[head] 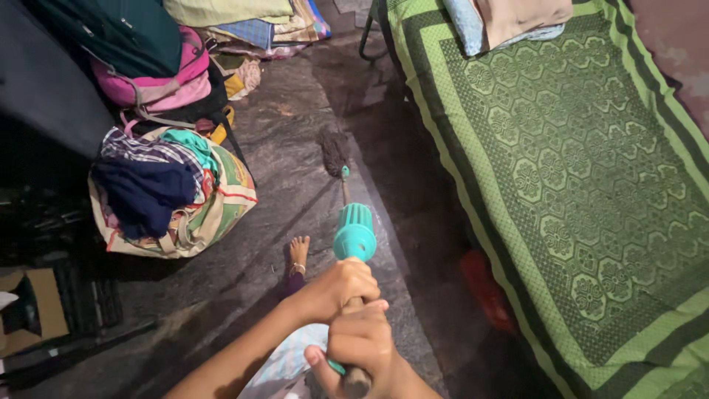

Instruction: The person mops a tiled floor using a turquoise spin mop. They move the mop back and forth across the floor, navigating around a bed and a pile of clothes.

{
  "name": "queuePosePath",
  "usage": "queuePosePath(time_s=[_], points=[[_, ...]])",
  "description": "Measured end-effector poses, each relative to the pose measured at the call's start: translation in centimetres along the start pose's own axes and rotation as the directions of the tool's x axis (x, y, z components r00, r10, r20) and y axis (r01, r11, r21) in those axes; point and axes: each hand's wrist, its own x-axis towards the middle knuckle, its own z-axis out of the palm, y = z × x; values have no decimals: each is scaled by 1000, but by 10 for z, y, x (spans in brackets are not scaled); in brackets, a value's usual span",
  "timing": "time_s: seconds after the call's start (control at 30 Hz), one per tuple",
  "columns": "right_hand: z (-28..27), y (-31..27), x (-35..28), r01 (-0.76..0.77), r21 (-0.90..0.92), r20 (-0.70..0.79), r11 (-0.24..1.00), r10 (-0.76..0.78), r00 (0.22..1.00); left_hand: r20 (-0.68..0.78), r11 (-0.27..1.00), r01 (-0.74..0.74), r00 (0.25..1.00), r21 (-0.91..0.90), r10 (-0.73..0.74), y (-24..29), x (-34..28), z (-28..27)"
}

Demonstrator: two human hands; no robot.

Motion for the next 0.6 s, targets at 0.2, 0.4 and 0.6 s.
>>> queuePosePath(time_s=[0.2,0.4,0.6], points=[[15,13,-10,-13,-29,-45,999,12,999,37,998,-45,998,46,43,-32,-7,9],[15,47,-1,-27,-69,-42,997,24,999,53,997,-41,998,68,37,-64,5,-1],[-3,96,37,-61,-78,-72,995,55,996,33,998,-46,998,46,44,-110,50,-29]])
